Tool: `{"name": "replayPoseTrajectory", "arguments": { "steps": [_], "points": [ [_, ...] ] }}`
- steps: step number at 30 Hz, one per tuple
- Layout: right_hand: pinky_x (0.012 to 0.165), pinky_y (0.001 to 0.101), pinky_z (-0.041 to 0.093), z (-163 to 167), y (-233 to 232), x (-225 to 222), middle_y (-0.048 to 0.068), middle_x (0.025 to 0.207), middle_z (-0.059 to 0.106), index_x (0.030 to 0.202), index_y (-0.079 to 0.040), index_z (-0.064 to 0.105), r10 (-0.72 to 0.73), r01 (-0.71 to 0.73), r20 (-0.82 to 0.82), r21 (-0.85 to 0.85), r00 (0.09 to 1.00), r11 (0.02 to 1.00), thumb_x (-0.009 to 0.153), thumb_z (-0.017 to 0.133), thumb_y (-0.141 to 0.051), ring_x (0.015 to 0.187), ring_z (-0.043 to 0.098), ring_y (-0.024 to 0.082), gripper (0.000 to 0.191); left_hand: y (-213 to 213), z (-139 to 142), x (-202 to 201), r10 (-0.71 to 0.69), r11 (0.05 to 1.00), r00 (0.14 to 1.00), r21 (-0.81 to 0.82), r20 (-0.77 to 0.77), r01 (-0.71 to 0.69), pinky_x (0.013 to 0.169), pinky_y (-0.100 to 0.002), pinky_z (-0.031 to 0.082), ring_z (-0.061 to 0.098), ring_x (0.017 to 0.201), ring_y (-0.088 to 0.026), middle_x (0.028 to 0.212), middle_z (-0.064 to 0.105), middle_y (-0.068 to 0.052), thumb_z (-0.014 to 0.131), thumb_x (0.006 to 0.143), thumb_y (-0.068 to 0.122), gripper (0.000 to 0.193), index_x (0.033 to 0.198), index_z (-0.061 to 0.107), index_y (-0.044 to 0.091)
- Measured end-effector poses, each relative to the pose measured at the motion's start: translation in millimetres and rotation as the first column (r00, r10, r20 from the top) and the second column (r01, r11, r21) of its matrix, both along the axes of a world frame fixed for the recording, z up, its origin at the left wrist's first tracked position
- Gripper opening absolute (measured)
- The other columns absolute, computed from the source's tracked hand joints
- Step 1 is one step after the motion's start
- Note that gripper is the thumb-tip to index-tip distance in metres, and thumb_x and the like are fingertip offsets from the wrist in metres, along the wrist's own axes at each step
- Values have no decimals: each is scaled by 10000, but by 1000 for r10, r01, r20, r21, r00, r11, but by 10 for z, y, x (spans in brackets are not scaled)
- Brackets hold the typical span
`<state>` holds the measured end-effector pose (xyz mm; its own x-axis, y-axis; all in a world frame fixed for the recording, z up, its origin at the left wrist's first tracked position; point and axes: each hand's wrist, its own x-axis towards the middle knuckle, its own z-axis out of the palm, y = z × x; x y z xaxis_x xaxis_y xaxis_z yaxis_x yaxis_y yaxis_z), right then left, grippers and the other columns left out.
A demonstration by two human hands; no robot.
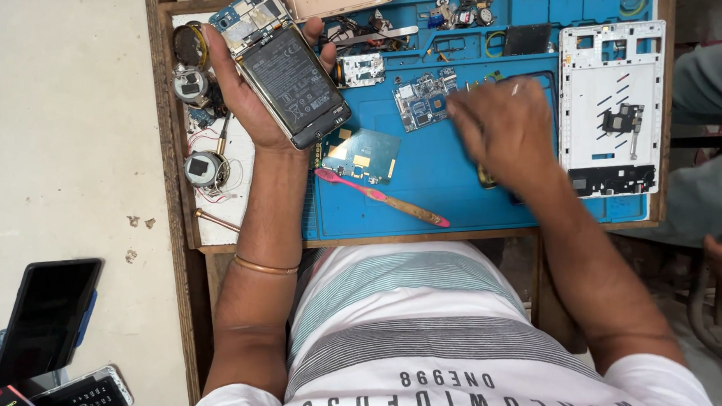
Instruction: The person cleans a phone motherboard with a pink brush, then picks up the phone body and uses a screwdriver to unscrew and separate its back cover and battery. They handle the disassembled parts on the mat and continue working on the opened phone with the screwdriver.
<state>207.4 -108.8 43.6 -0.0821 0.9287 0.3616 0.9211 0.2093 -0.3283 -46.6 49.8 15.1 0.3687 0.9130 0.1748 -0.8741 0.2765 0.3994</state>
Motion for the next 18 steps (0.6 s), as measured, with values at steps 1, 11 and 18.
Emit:
{"name": "replayPoseTrajectory", "arguments": {
  "steps": [1, 11, 18],
  "points": [
    [806, 442, 425, -7, 117, 83, 86, 1001, 756, 1078, -84, 781, -15, 15, 12, -1, 1000, 1000, 1067, 733, -211, 811, 656, 253, 136, -3, -1, 8, 4, 1000, 1000, 16, -1, -4, 792, -411, 659, 749, 1000, -293, 1103, 715, -201, 410, 1064, 640, 682, 1373, 596, 61],
    [743, 445, 464, -231, 648, 286, 58, 897, 738, 980, -106, 787, -55, 61, 60, -108, 997, 992, 1004, 786, -252, 743, 673, 233, 148, -37, 40, 39, -33, 999, 999, 38, 0, 33, 807, -418, 662, 742, 1009, -290, 1196, 688, -188, 355, 1060, 619, 729, 1546, 479, 91],
    [807, 416, 469, -156, 613, 264, 38, 989, 720, 1068, -92, 758, -55, 34, -104, -194, 993, 981, 1020, 750, -248, 762, 663, 191, 163, -18, 29, 32, -19, 999, 1000, 28, -6, 20, 790, -437, 658, 751, 993, -315, 1083, 725, -219, 397, 1060, 630, 679, 1282, 649, 39]
  ]
}}
